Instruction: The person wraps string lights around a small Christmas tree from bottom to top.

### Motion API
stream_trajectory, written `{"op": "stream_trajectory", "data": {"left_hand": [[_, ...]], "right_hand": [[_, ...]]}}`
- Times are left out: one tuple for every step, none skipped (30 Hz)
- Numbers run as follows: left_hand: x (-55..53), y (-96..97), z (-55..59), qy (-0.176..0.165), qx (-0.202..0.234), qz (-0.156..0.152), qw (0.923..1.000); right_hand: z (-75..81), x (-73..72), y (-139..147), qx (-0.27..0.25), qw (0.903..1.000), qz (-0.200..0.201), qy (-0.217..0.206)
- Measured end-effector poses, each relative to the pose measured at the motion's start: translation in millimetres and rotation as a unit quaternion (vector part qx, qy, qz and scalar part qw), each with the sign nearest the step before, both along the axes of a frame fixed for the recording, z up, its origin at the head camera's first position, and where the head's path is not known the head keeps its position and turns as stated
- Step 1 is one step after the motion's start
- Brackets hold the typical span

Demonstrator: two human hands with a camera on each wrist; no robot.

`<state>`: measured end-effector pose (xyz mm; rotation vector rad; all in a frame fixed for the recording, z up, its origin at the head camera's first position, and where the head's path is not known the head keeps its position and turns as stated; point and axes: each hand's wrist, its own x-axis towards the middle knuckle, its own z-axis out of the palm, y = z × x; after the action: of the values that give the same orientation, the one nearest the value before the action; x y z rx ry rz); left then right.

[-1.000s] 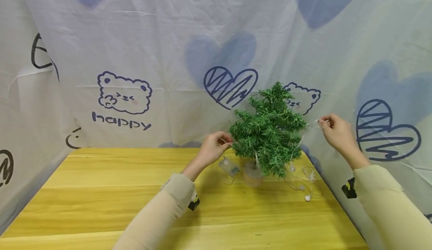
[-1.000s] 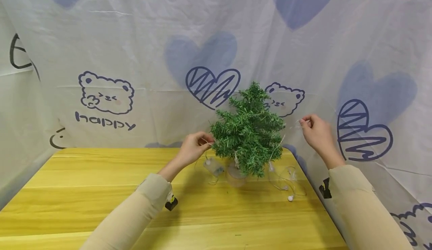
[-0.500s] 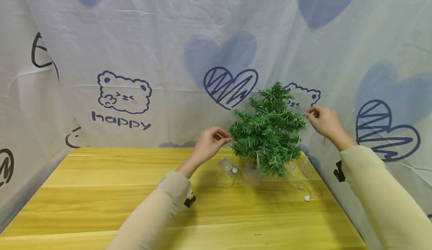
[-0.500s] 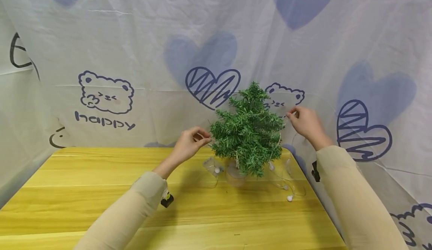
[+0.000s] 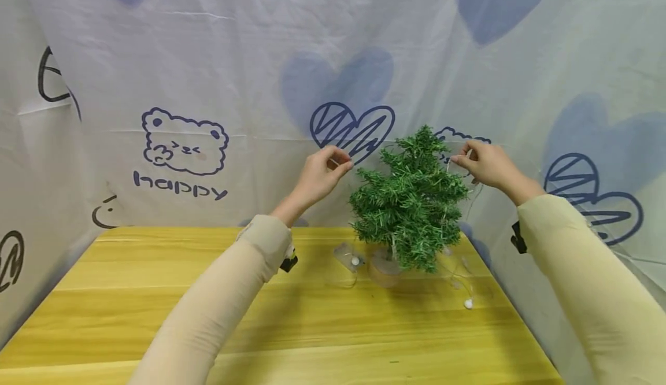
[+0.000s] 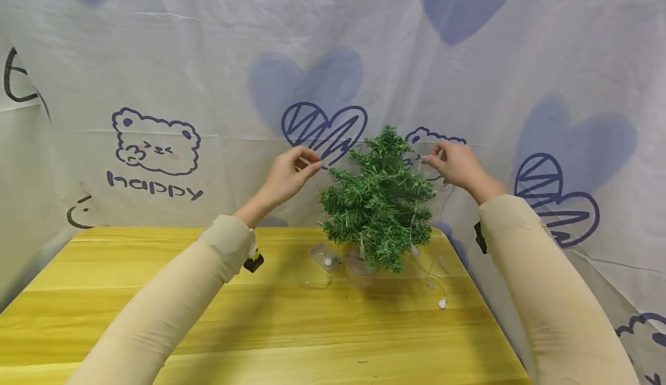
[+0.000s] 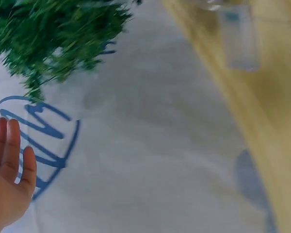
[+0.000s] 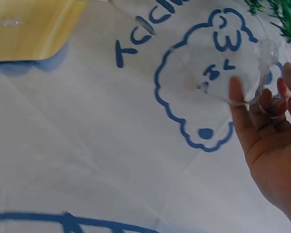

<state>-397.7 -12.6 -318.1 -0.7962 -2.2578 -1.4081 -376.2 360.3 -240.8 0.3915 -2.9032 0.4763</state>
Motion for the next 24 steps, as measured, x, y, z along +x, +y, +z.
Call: {"op": "stream_trajectory", "data": {"left_hand": [[-3.8, 2.0, 7.7, 0.004, -0.009, -0.004, 0.9999], [-7.3, 4.2, 15.5, 0.007, -0.019, -0.009, 0.9997], [-10.6, 6.8, 23.0, 0.009, -0.028, -0.016, 0.9994], [-14.1, 9.5, 30.0, 0.011, -0.038, -0.022, 0.9990], [-17.5, 12.5, 37.5, 0.011, -0.048, -0.028, 0.9984], [-20.7, 15.6, 44.5, 0.013, -0.056, -0.034, 0.9978], [-23.7, 19.0, 51.1, 0.011, -0.063, -0.041, 0.9971], [-26.5, 22.5, 57.1, 0.008, -0.068, -0.049, 0.9965], [-29.2, 26.0, 62.2, 0.004, -0.071, -0.056, 0.9959], [-32.0, 29.8, 66.4, 0.000, -0.076, -0.061, 0.9952], [-34.3, 33.5, 70.2, -0.005, -0.079, -0.067, 0.9946], [-36.8, 37.3, 73.4, -0.010, -0.083, -0.073, 0.9938], [-39.1, 41.2, 76.2, -0.016, -0.089, -0.078, 0.9929], [-41.0, 44.9, 78.8, -0.021, -0.095, -0.083, 0.9918], [-43.0, 48.6, 81.3, -0.026, -0.103, -0.087, 0.9905], [-44.6, 52.1, 83.9, -0.030, -0.111, -0.090, 0.9893], [-45.9, 55.5, 86.7, -0.033, -0.119, -0.094, 0.9879], [-47.2, 58.7, 89.6, -0.034, -0.126, -0.097, 0.9867], [-48.3, 61.6, 92.8, -0.035, -0.133, -0.099, 0.9855], [-49.0, 64.1, 96.0, -0.038, -0.139, -0.101, 0.9844], [-49.8, 66.6, 99.4, -0.040, -0.143, -0.102, 0.9836], [-50.2, 68.8, 102.8, -0.040, -0.145, -0.103, 0.9832], [-50.6, 70.9, 106.3, -0.042, -0.146, -0.105, 0.9828], [-51.0, 73.1, 109.6, -0.043, -0.145, -0.107, 0.9827]], "right_hand": [[3.5, -0.6, -1.6, 0.002, 1.0000, 0.004, -0.004], [6.8, -1.1, -3.2, 0.005, 0.9999, 0.006, -0.008], [10.1, -1.5, -4.8, 0.009, 0.9999, 0.008, -0.011], [13.0, -1.9, -6.6, 0.015, 0.9998, 0.011, -0.012], [16.7, -2.0, -7.3, 0.023, 0.9995, 0.015, -0.012], [20.0, -2.3, -7.8, 0.033, 0.9992, 0.019, -0.012], [23.1, -2.5, -8.3, 0.041, 0.9988, 0.025, -0.012], [25.7, -2.9, -8.4, 0.049, 0.9983, 0.031, -0.011], [28.0, -3.2, -8.5, 0.057, 0.9976, 0.038, -0.010], [30.1, -3.9, -8.2, 0.065, 0.9968, 0.046, -0.008], [32.0, -4.4, -7.8, 0.073, 0.9959, 0.053, -0.006], [33.9, -4.9, -7.7, 0.078, 0.9951, 0.061, -0.004], [35.6, -5.4, -7.4, 0.083, 0.9942, 0.068, -0.001], [37.3, -6.0, -7.0, 0.088, 0.9934, 0.074, 0.001], [39.3, -6.3, -6.7, 0.092, 0.9926, 0.079, 0.001], [41.5, -6.4, -6.5, 0.094, 0.9921, 0.082, 0.001], [43.7, -7.3, -6.5, 0.096, 0.9918, 0.085, 0.002], [46.2, -8.1, -6.9, 0.097, 0.9917, 0.085, 0.003], [48.9, -9.1, -7.6, 0.098, 0.9915, 0.085, 0.006], [51.7, -10.0, -8.7, 0.098, 0.9915, 0.085, 0.012], [54.3, -11.1, -9.9, 0.095, 0.9918, 0.084, 0.017], [56.8, -12.4, -11.7, 0.093, 0.9922, 0.081, 0.023], [59.0, -14.0, -13.3, 0.086, 0.9929, 0.077, 0.028], [61.0, -15.0, -15.2, 0.077, 0.9942, 0.070, 0.028]]}}
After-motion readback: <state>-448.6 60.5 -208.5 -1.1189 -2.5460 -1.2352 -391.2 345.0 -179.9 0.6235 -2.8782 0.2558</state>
